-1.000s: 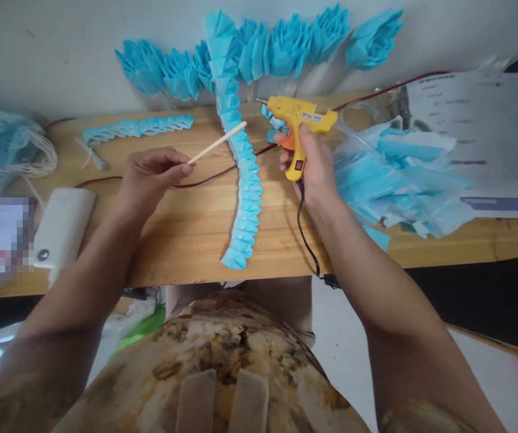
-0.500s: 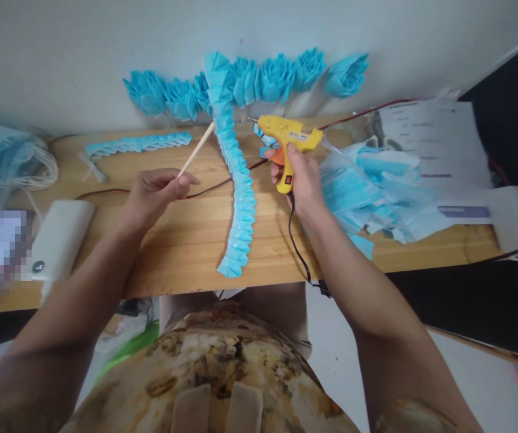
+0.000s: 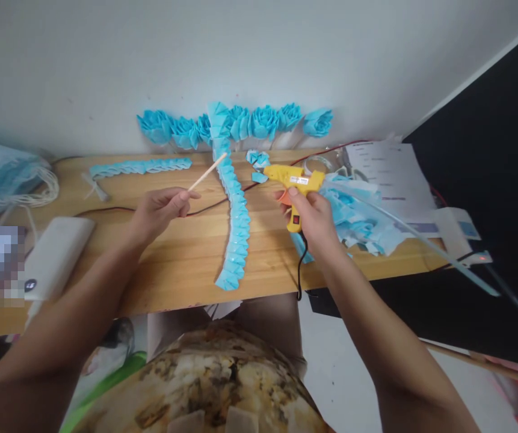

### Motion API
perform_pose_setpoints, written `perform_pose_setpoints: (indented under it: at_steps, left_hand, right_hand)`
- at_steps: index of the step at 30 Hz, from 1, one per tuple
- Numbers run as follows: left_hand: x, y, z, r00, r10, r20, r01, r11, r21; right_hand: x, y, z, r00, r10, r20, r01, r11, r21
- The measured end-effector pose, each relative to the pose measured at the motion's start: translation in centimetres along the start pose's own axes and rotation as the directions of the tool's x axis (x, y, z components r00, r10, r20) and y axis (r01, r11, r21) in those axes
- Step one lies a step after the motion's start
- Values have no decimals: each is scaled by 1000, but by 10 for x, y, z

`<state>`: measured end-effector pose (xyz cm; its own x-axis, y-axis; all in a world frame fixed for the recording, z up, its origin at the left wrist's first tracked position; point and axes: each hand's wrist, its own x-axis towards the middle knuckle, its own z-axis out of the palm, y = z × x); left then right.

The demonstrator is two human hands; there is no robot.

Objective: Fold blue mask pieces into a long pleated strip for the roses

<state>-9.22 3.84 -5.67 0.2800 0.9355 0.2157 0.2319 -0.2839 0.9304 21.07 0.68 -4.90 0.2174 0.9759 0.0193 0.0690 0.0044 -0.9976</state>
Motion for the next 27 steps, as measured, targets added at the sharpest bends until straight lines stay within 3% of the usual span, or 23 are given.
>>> perform_pose_setpoints:
  at_steps: [4,12,18,27]
  left_hand:
    - [2,-4,1,999,16,-30,-17,1000,-21]
    - [2,-10,1,998,-2,-56,2,1000,-2]
    - [4,-16,1,999,-15,-44,15,1000,-1]
    - [3,-15,1,998,-37,-43,38,999,16]
  right_hand:
    - [-22,10,-8,996,81,-35,-80,997,21]
    - [-51,19,-15,993,95,-67,-103,987,-121]
    - [-55,25,-8,985,125,-121,-120,992,44]
    - [-56,21,-1,941,312,-132,-261,916,304]
